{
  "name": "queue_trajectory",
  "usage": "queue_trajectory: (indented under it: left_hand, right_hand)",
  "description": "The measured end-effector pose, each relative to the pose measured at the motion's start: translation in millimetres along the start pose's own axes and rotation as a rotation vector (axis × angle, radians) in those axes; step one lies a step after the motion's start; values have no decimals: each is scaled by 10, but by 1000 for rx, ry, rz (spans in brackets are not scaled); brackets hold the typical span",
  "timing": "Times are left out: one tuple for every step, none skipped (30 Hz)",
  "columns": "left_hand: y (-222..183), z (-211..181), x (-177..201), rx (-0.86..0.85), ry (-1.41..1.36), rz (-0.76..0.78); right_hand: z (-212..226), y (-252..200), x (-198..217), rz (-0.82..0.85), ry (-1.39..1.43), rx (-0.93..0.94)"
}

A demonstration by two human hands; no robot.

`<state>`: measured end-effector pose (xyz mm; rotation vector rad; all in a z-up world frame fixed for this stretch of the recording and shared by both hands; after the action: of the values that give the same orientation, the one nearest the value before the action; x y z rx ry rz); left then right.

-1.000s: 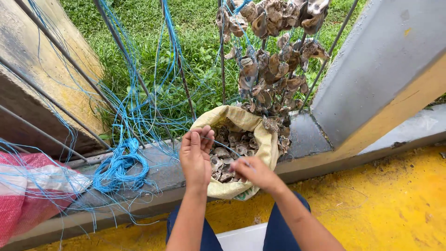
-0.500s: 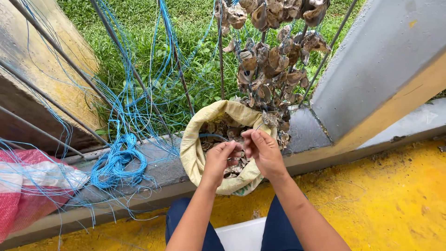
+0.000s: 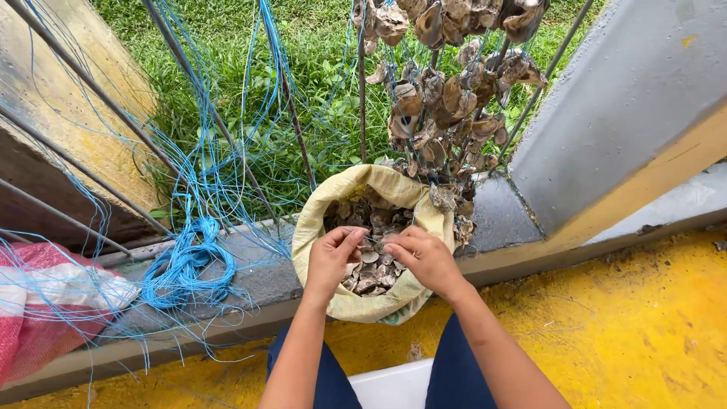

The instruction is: Stringing oyster shells onto blue twine for aquaculture purposes.

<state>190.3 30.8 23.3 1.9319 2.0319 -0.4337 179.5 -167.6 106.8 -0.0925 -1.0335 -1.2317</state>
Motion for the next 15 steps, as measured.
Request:
queue_trajectory:
  left_hand:
    - [-1, -19, -27, 1, -1, -2]
    - [-1, -54, -66, -23, 89, 19]
    - [-6, -82, -109, -47, 179, 39]
    - [7, -47, -142, -44, 177, 37]
    - [25, -14, -178, -47, 185, 36]
    - [44, 19, -216, -49, 192, 35]
    - [111, 96, -209, -45, 191, 38]
    - [178, 180, -192, -31, 98, 23]
    - [247, 263, -176, -18, 5, 7]
    - [355, 463, -96, -16, 4, 8]
    - [474, 647, 10, -33, 26, -40]
    - [594, 832, 111, -50, 48, -88]
    - [582, 741, 0, -46, 49, -80]
    - [567, 652, -84, -22, 366, -119]
    - [541, 559, -159, 2, 684, -159]
  right_hand:
    - [49, 31, 13, 2, 0, -1]
    - [-43, 45, -54, 107, 87, -208]
    - [-120, 15, -129, 213, 172, -416]
    - [-235, -15, -211, 215, 172, -418]
    - [-354, -49, -314, 231, 280, -440]
    - [-472, -83, -414, 247, 389, -462]
    - [-505, -70, -389, 246, 388, -467]
    - [-550, -36, -268, 139, 219, -441]
    - [-578, -4, -143, 33, 49, -412]
    - [-596, -17, -91, 33, 48, -414]
    - [-577, -9, 63, -82, -79, -358]
    - [-547, -11, 213, -196, -205, -300]
    - [-585, -32, 224, -200, -209, -307]
    - [-607, -47, 224, -189, -235, -286]
    - [-627, -64, 216, -175, -260, -264]
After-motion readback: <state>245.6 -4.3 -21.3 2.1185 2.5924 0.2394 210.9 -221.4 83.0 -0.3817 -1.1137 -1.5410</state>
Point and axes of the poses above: each hand's wrist, its own y-axis towards the middle knuckle, its own x-axis out of the back of the hand, z = x × y, the point moved 7 cm from there along y, towards the middle knuckle, and after that the axes turned 12 degrees about -y, right-handed, at the moved point
